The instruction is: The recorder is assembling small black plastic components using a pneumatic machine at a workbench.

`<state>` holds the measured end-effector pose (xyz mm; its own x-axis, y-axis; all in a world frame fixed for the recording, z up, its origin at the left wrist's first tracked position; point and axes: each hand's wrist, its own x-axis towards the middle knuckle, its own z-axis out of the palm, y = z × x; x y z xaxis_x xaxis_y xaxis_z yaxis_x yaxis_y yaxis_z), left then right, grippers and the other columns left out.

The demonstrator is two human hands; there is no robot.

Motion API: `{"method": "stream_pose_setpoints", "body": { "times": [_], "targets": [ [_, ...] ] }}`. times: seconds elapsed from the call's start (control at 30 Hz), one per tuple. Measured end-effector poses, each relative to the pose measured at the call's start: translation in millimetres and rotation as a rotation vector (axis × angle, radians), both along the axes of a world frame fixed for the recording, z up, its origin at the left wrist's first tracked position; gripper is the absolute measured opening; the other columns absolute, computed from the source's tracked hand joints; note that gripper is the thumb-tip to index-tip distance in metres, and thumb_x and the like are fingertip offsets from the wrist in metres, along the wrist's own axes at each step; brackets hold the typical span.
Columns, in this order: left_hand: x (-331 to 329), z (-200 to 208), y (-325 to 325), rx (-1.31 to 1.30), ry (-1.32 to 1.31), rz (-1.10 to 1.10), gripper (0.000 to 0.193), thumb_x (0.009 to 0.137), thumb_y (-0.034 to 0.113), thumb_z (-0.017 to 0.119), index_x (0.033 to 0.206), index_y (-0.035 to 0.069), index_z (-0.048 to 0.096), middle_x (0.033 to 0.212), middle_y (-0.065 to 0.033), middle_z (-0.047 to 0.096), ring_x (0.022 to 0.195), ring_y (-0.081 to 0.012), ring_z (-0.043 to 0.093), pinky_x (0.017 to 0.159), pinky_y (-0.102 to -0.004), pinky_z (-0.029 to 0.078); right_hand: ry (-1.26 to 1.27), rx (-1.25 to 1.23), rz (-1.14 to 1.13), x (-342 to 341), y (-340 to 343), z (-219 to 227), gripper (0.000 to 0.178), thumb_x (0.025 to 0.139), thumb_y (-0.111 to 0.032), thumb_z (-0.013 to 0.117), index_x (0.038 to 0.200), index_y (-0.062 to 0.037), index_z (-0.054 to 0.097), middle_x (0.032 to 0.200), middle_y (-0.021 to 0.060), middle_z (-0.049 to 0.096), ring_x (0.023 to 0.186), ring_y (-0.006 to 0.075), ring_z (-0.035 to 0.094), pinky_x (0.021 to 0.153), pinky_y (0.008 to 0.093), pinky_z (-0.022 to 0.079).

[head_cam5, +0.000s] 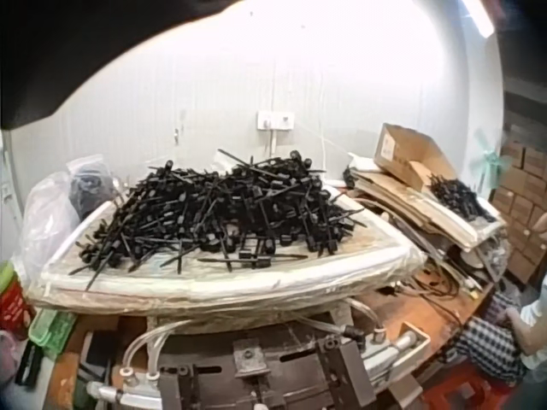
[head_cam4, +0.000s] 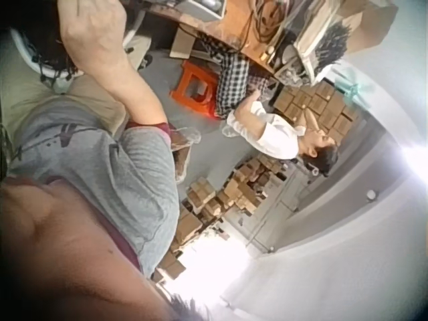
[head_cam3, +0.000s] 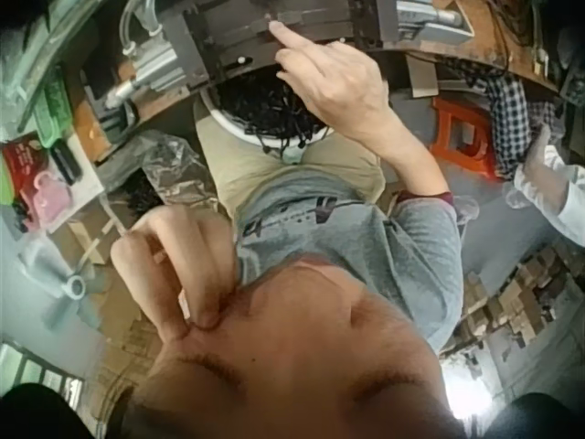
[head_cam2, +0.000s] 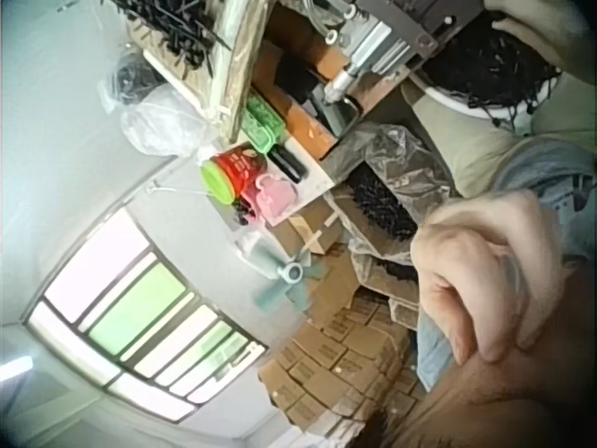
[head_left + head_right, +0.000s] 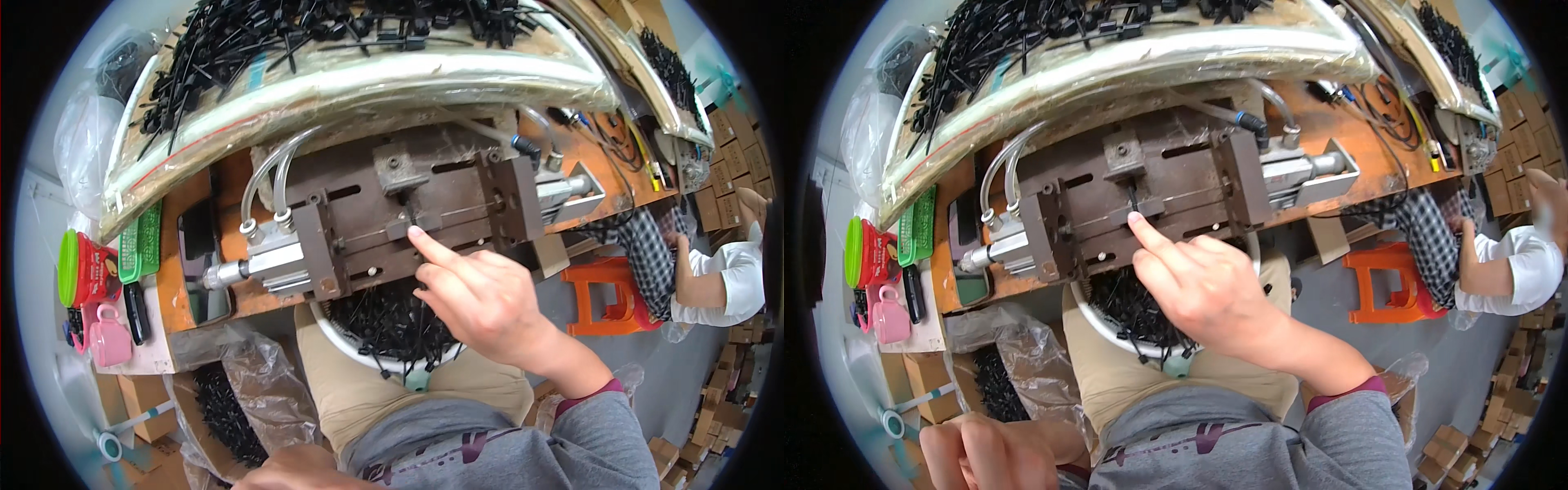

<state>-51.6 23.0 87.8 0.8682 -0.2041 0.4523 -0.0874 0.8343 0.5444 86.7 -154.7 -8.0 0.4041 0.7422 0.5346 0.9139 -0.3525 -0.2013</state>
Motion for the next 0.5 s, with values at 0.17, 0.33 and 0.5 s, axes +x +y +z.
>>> {"method": "stream_pose_setpoints", "body": {
  "times": [0.17, 0.33, 0.5],
  "targets": [
    [-27, -49, 28, 0.281, -0.168, 0.226, 0.017, 0.073, -0.001, 0.073, 0.069, 0.006, 0.057, 0.077, -0.0103, 0.063, 0.069, -0.0265, 0.063, 0.055, -0.0335, 0.05, 0.072, 0.098, 0.267, -31, -9, -33, 0.014, 0.073, -0.009, 0.068, 0.084, -0.0008, 0.065, 0.125, 0.0176, 0.067, 0.074, 0.0165, 0.064, 0.059, 0.027, 0.046],
    [-58, -155, 9, 1.759, -0.111, 0.849, 0.034, 0.069, 0.0, 0.072, 0.102, 0.008, 0.068, 0.113, -0.0077, 0.065, 0.1, -0.0277, 0.059, 0.083, -0.0392, 0.047, 0.178, 0.046, 0.183, -45, -36, -86, 0.035, 0.075, -0.013, 0.074, 0.108, -0.002, 0.067, 0.133, 0.0179, 0.061, 0.096, 0.0272, 0.066, 0.076, 0.034, 0.052],
    [-92, -255, 5, 2.127, -0.261, 0.68, 0.076, 0.071, 0.011, 0.077, 0.142, 0.018, 0.052, 0.153, -0.0176, 0.034, 0.14, -0.038, 0.035, 0.115, -0.0567, 0.031, 0.214, -0.001, -0.032, -64, -87, -135, 0.074, 0.068, -0.028, 0.085, 0.134, -0.0079, 0.057, 0.149, 0.0226, 0.043, 0.13, 0.0368, 0.049, 0.103, 0.0498, 0.039]
  ]
}}
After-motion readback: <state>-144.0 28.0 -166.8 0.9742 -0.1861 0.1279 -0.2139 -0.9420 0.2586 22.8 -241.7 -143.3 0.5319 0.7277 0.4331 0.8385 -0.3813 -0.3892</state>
